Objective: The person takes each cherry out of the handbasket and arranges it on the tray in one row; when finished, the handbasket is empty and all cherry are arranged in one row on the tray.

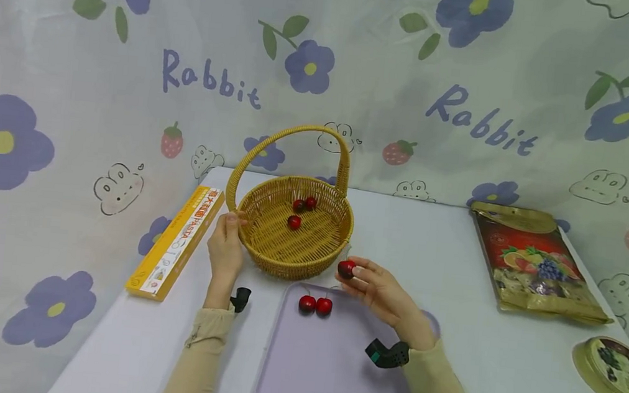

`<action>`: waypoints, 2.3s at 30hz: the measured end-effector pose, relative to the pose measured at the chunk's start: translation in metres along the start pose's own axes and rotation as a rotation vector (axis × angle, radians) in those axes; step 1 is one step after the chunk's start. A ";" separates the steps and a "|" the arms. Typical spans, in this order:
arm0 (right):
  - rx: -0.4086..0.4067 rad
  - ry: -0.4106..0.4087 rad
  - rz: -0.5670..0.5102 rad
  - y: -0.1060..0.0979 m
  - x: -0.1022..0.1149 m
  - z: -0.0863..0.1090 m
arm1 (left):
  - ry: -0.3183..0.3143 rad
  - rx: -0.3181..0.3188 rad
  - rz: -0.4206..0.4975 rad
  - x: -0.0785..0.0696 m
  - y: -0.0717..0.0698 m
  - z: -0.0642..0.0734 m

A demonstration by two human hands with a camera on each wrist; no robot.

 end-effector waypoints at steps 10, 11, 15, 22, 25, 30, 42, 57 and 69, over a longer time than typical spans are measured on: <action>-0.208 0.045 0.478 -0.007 -0.042 0.011 | -0.044 -0.005 0.040 0.009 -0.001 0.005; -0.232 0.038 0.538 -0.007 -0.044 0.011 | -0.036 -0.011 0.042 0.009 -0.001 0.005; -0.305 0.009 0.725 -0.004 -0.050 0.010 | -0.003 -0.041 0.039 0.009 -0.001 0.005; -0.358 -0.022 0.900 0.001 -0.053 0.010 | 0.006 -0.050 0.030 0.009 -0.001 0.004; -0.367 -0.026 0.909 0.002 -0.052 0.011 | 0.015 -0.049 0.024 0.008 0.000 0.003; -0.364 -0.050 0.965 0.007 -0.049 0.015 | 0.026 -0.045 0.019 0.004 -0.001 0.002; -0.325 -0.063 1.089 0.018 -0.046 0.022 | 0.027 -0.031 0.015 0.001 0.000 0.001; -0.338 -0.105 1.258 0.023 -0.048 0.021 | 0.030 -0.035 0.036 -0.001 -0.002 -0.001; -0.310 -0.147 1.268 0.024 -0.046 0.010 | 0.009 -0.022 0.041 -0.001 -0.001 0.000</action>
Point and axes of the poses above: each hand's wrist, its own z-axis away from the middle knuckle, its own y-axis out of the palm, x = y × z, the point moved 3 cm from there along -z, towards the middle knuckle, and after that the axes turned 2 degrees about -z, right-handed, at the moved point
